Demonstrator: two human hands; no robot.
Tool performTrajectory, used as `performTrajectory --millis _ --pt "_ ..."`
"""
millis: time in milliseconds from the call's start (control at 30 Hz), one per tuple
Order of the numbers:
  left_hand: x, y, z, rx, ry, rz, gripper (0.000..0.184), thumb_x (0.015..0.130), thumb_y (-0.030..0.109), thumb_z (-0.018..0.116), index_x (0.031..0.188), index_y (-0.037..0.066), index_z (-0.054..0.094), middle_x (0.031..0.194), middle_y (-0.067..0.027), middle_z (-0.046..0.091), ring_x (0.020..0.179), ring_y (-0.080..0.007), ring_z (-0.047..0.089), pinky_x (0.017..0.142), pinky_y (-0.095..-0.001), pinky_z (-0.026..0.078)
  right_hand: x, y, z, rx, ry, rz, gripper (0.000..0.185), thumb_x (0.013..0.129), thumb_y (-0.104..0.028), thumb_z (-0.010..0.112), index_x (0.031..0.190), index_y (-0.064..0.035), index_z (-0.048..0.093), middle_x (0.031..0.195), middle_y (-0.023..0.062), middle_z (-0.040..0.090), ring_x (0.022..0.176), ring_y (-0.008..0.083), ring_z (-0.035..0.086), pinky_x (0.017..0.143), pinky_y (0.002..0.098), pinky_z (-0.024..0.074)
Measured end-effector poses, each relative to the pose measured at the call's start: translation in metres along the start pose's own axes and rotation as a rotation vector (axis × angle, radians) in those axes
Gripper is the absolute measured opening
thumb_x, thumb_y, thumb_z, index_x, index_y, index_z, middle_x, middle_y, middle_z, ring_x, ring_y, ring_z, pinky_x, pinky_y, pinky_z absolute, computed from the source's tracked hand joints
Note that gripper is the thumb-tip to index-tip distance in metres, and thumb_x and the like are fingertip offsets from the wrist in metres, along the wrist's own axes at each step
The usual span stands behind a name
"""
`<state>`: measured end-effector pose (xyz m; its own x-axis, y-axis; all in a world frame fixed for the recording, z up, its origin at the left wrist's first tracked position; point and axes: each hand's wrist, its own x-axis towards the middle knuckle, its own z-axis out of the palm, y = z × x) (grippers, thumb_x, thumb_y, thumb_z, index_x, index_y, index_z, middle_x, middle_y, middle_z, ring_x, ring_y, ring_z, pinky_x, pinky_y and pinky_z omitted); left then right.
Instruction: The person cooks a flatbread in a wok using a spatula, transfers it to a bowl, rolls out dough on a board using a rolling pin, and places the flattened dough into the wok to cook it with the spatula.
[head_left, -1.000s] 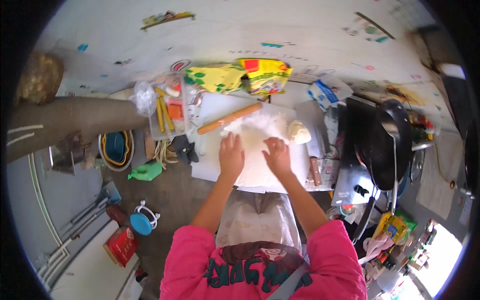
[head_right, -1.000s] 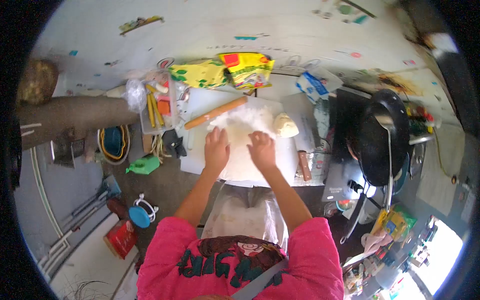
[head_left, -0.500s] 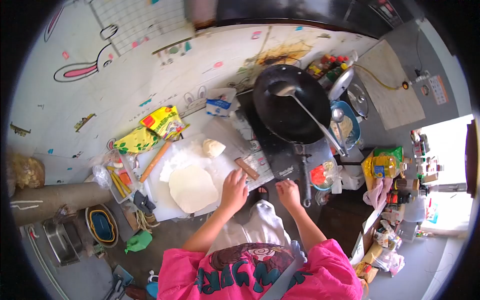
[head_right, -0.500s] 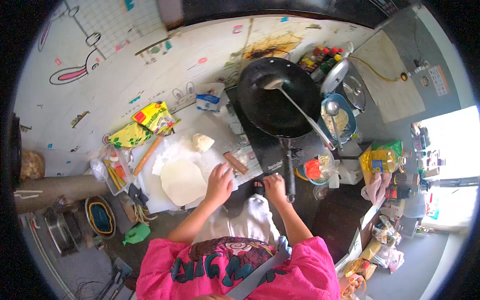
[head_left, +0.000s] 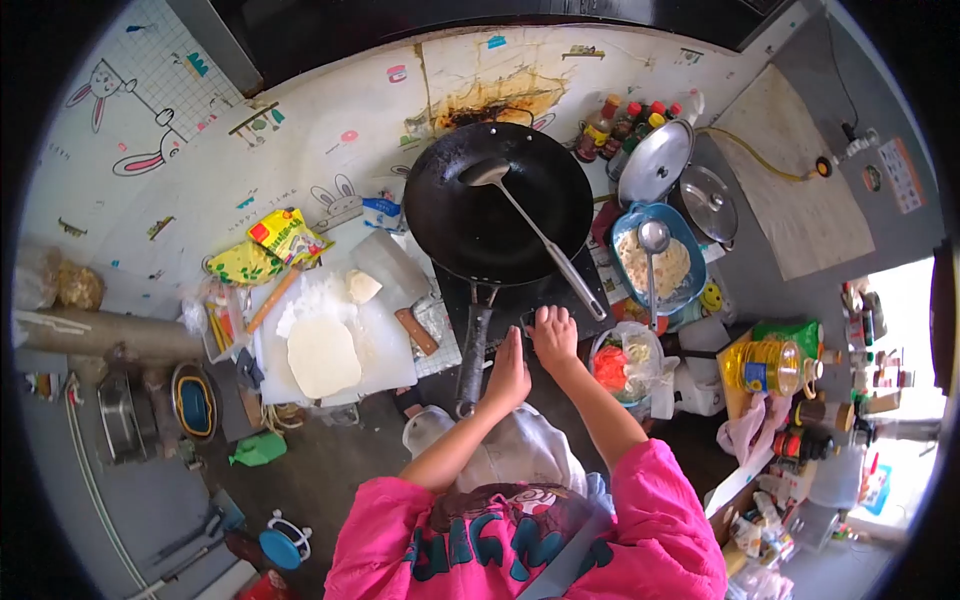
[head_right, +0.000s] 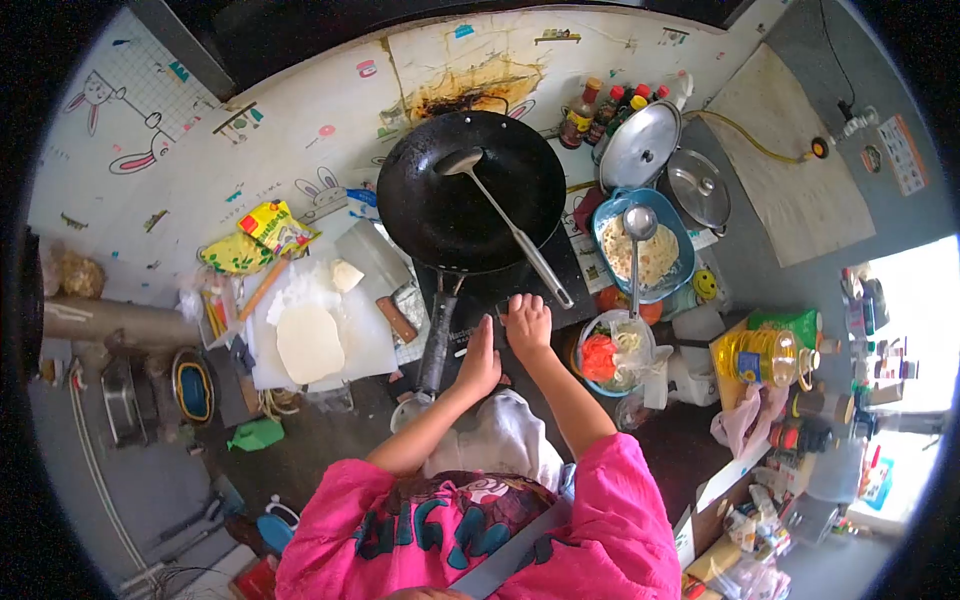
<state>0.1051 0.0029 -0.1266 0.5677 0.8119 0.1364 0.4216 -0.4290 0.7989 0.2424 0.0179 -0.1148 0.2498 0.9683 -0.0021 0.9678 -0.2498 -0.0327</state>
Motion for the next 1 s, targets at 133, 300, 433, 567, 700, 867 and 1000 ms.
performTrajectory --millis 133,300,433,567,700,867,1000 --pt "0.016 0.009 0.019 -0.052 0.009 -0.095 0.065 0.077 -0.007 0.046 0.136 -0.014 0.021 0.136 -0.0350 0.033 0.126 -0.0461 0.036 0.107 -0.0458 0.030 0.010 0.028 -0.003 -0.026 0.024 -0.346 0.035 0.076 -0.034 0.065 0.096 -0.0089 0.052 0.094 0.0065 0.056 0.092 0.0231 0.053 0.075 0.0345 0.0442" --pt "0.022 0.019 0.033 -0.086 0.055 -0.137 0.062 0.074 -0.008 0.046 0.133 -0.015 0.027 0.134 -0.0348 0.037 0.126 -0.0454 0.037 0.108 -0.0439 0.030 0.021 0.042 0.001 -0.013 0.079 -0.540 0.025 0.079 -0.029 0.058 0.094 -0.0098 0.052 0.094 0.0055 0.056 0.092 0.0219 0.053 0.074 0.0333 0.0444" --pt "0.022 0.026 0.043 -0.086 0.091 -0.189 0.066 0.074 -0.007 0.049 0.136 -0.012 0.026 0.137 -0.0320 0.034 0.129 -0.0431 0.035 0.110 -0.0418 0.027 0.021 0.044 0.002 -0.033 0.056 -0.544 0.019 0.082 -0.023 0.052 0.094 -0.0091 0.051 0.095 0.0058 0.056 0.092 0.0224 0.053 0.075 0.0338 0.0449" --pt "0.024 0.030 0.039 -0.073 0.100 -0.184 0.064 0.073 -0.008 0.048 0.133 -0.014 0.028 0.136 -0.0343 0.035 0.128 -0.0447 0.035 0.110 -0.0433 0.028 0.019 0.044 0.003 0.006 0.110 -0.541 0.019 0.080 -0.021 0.053 0.094 -0.0087 0.051 0.093 0.0070 0.056 0.091 0.0226 0.053 0.073 0.0338 0.0439" --pt "0.022 0.029 0.040 -0.055 0.097 -0.190 0.063 0.074 -0.007 0.049 0.133 -0.013 0.029 0.137 -0.0331 0.035 0.129 -0.0436 0.034 0.110 -0.0433 0.027 0.019 0.042 0.002 -0.008 0.039 -0.503 0.018 0.081 -0.021 0.052 0.094 -0.0089 0.052 0.093 0.0072 0.058 0.091 0.0227 0.054 0.074 0.0346 0.0445" --pt "0.023 0.036 0.032 -0.080 0.064 -0.235 0.062 0.075 -0.005 0.050 0.133 -0.012 0.031 0.138 -0.0323 0.034 0.131 -0.0420 0.033 0.111 -0.0423 0.026 0.016 0.038 -0.032 0.087 -0.059 -0.413 0.017 0.083 -0.021 0.053 0.093 -0.0080 0.052 0.096 0.0092 0.059 0.093 0.0248 0.058 0.076 0.0362 0.0465" --pt "0.024 0.034 0.028 -0.084 0.053 -0.225 0.061 0.075 -0.005 0.049 0.134 -0.011 0.032 0.138 -0.0312 0.035 0.131 -0.0415 0.033 0.112 -0.0407 0.025 0.018 0.039 -0.018 0.042 -0.088 -0.408 0.018 0.084 -0.021 0.052 0.096 -0.0075 0.053 0.093 0.0070 0.060 0.090 0.0238 0.061 0.075 0.0379 0.0486"
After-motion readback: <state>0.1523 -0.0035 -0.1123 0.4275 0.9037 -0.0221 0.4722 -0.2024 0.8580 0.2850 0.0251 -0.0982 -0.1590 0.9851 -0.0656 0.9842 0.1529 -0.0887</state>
